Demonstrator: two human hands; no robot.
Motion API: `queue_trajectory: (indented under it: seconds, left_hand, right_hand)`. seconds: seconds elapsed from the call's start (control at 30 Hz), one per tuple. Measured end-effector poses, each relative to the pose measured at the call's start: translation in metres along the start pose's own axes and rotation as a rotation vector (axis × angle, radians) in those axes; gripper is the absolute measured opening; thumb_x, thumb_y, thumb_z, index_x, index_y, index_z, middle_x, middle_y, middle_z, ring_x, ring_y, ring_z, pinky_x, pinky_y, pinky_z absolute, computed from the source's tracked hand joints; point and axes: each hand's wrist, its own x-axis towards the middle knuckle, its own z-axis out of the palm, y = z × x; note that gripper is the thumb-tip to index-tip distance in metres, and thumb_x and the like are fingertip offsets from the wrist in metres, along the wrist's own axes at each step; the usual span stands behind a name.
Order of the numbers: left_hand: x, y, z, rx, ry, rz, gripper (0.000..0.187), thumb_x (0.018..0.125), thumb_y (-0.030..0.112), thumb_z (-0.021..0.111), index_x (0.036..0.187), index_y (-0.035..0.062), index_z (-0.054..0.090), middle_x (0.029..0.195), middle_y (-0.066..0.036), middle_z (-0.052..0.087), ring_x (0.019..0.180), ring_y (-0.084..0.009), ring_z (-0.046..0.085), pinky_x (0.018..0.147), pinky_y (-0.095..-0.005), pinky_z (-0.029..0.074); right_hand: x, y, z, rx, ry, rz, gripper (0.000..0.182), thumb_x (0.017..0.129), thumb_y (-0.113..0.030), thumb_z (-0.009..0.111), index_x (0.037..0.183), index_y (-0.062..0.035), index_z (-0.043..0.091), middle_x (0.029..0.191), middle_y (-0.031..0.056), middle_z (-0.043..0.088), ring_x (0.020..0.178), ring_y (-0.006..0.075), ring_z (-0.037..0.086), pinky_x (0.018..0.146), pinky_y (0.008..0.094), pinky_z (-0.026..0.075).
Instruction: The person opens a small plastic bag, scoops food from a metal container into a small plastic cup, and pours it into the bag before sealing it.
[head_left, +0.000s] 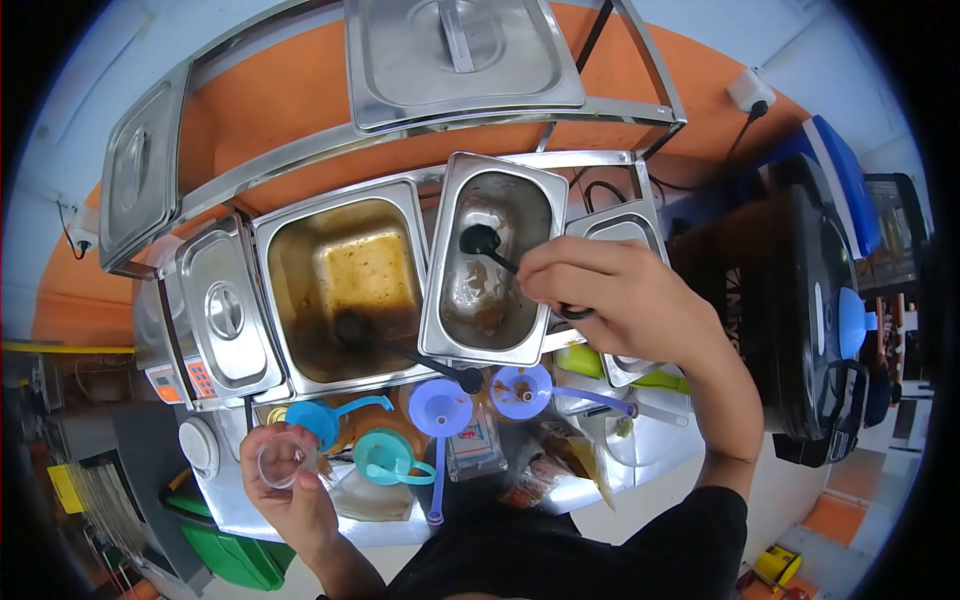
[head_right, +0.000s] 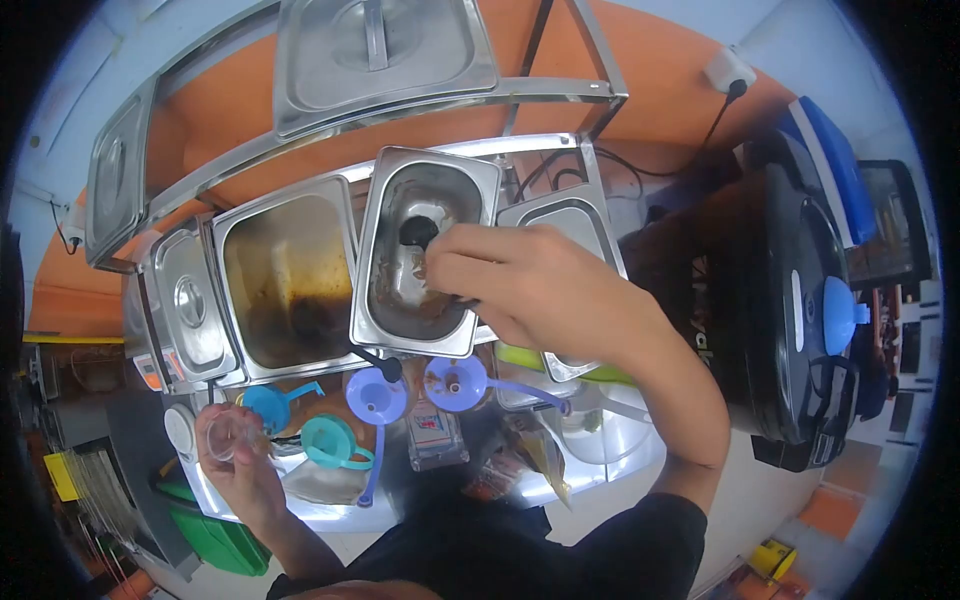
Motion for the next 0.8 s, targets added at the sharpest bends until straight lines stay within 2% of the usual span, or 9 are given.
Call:
queue_trajectory:
  seconds: [0.1, 0.27, 0.37, 0.43, 0.47, 0.5, 0.57, 0.67, 0.8]
  left_hand:
    - [-0.001, 0.003, 0.000, -0.010, -0.012, 0.014, 0.071, 0.067, 0.032, 0.089, 0.117, -0.0005, 0.050, 0.103, -0.010, 0.062, 0.096, -0.0176, 0.062, 0.087, -0.0292, 0.049]
    - [-0.004, 0.003, -0.002, 0.020, -0.032, 0.003, 0.070, 0.066, 0.032, 0.090, 0.114, -0.0004, 0.051, 0.100, -0.011, 0.063, 0.090, -0.0172, 0.062, 0.083, -0.0288, 0.048]
    - [-0.004, 0.004, -0.002, 0.025, -0.042, -0.025, 0.070, 0.066, 0.032, 0.089, 0.114, -0.0005, 0.051, 0.098, -0.010, 0.064, 0.090, -0.0172, 0.062, 0.083, -0.0286, 0.048]
    - [-0.003, 0.006, 0.000, 0.026, -0.035, 0.000, 0.070, 0.066, 0.032, 0.089, 0.115, -0.0005, 0.051, 0.097, -0.010, 0.064, 0.089, -0.0174, 0.062, 0.083, -0.0285, 0.048]
    - [-0.003, 0.005, -0.001, 0.023, -0.031, 0.001, 0.070, 0.066, 0.032, 0.089, 0.115, -0.0005, 0.051, 0.097, -0.010, 0.064, 0.089, -0.0174, 0.062, 0.083, -0.0285, 0.048]
    - [-0.003, 0.004, -0.003, 0.024, -0.032, -0.004, 0.071, 0.066, 0.032, 0.090, 0.115, -0.0005, 0.051, 0.097, -0.010, 0.064, 0.090, -0.0175, 0.062, 0.083, -0.0283, 0.048]
    - [-0.004, 0.003, -0.004, 0.028, -0.032, -0.010, 0.071, 0.065, 0.033, 0.090, 0.115, -0.0005, 0.051, 0.097, -0.010, 0.064, 0.090, -0.0175, 0.062, 0.083, -0.0280, 0.048]
    - [-0.003, 0.004, -0.002, 0.021, -0.026, -0.017, 0.071, 0.065, 0.033, 0.090, 0.114, -0.0007, 0.051, 0.097, -0.010, 0.064, 0.090, -0.0173, 0.062, 0.081, -0.0274, 0.048]
    - [-0.002, 0.004, 0.001, 0.007, -0.054, -0.002, 0.070, 0.065, 0.032, 0.090, 0.114, -0.0004, 0.051, 0.097, -0.010, 0.063, 0.089, -0.0173, 0.061, 0.080, -0.0271, 0.047]
  right_hand:
    - [-0.005, -0.013, 0.006, 0.019, -0.170, 0.051, 0.026, 0.069, 0.000, 0.061, 0.094, -0.0041, 0.054, 0.097, 0.0095, 0.056, 0.076, 0.0320, 0.062, 0.064, 0.0386, 0.052]
    - [-0.006, -0.016, 0.004, 0.060, -0.121, -0.006, 0.027, 0.069, -0.001, 0.062, 0.094, -0.0045, 0.054, 0.095, 0.0089, 0.055, 0.076, 0.0316, 0.062, 0.063, 0.0396, 0.052]
    - [0.000, -0.002, 0.008, 0.021, 0.016, -0.026, 0.028, 0.067, 0.000, 0.061, 0.093, -0.0052, 0.053, 0.096, 0.0085, 0.055, 0.075, 0.0319, 0.062, 0.062, 0.0398, 0.052]
    - [-0.001, 0.000, 0.011, 0.132, -0.097, 0.006, 0.030, 0.065, 0.002, 0.060, 0.094, -0.0063, 0.053, 0.098, 0.0082, 0.057, 0.076, 0.0318, 0.062, 0.062, 0.0398, 0.052]
    - [-0.005, -0.007, 0.011, 0.079, -0.129, 0.001, 0.031, 0.064, 0.004, 0.061, 0.093, -0.0054, 0.061, 0.099, 0.0074, 0.063, 0.074, 0.0254, 0.064, 0.061, 0.0334, 0.054]
    - [-0.006, -0.008, 0.009, 0.080, -0.132, -0.001, 0.031, 0.064, 0.004, 0.061, 0.093, -0.0054, 0.061, 0.099, 0.0074, 0.063, 0.074, 0.0254, 0.064, 0.061, 0.0334, 0.054]
    - [-0.008, -0.010, 0.006, 0.130, -0.112, 0.004, 0.031, 0.065, 0.002, 0.059, 0.094, -0.0065, 0.053, 0.097, 0.0081, 0.057, 0.075, 0.0322, 0.061, 0.061, 0.0389, 0.052]
    - [0.002, 0.002, 0.005, 0.079, -0.036, -0.009, 0.029, 0.067, 0.002, 0.059, 0.093, -0.0063, 0.053, 0.095, 0.0083, 0.057, 0.074, 0.0329, 0.061, 0.060, 0.0399, 0.051]
    - [0.002, -0.006, 0.001, 0.097, -0.092, 0.003, 0.027, 0.070, -0.001, 0.062, 0.094, -0.0061, 0.052, 0.091, 0.0102, 0.057, 0.074, 0.0347, 0.061, 0.060, 0.0414, 0.049]
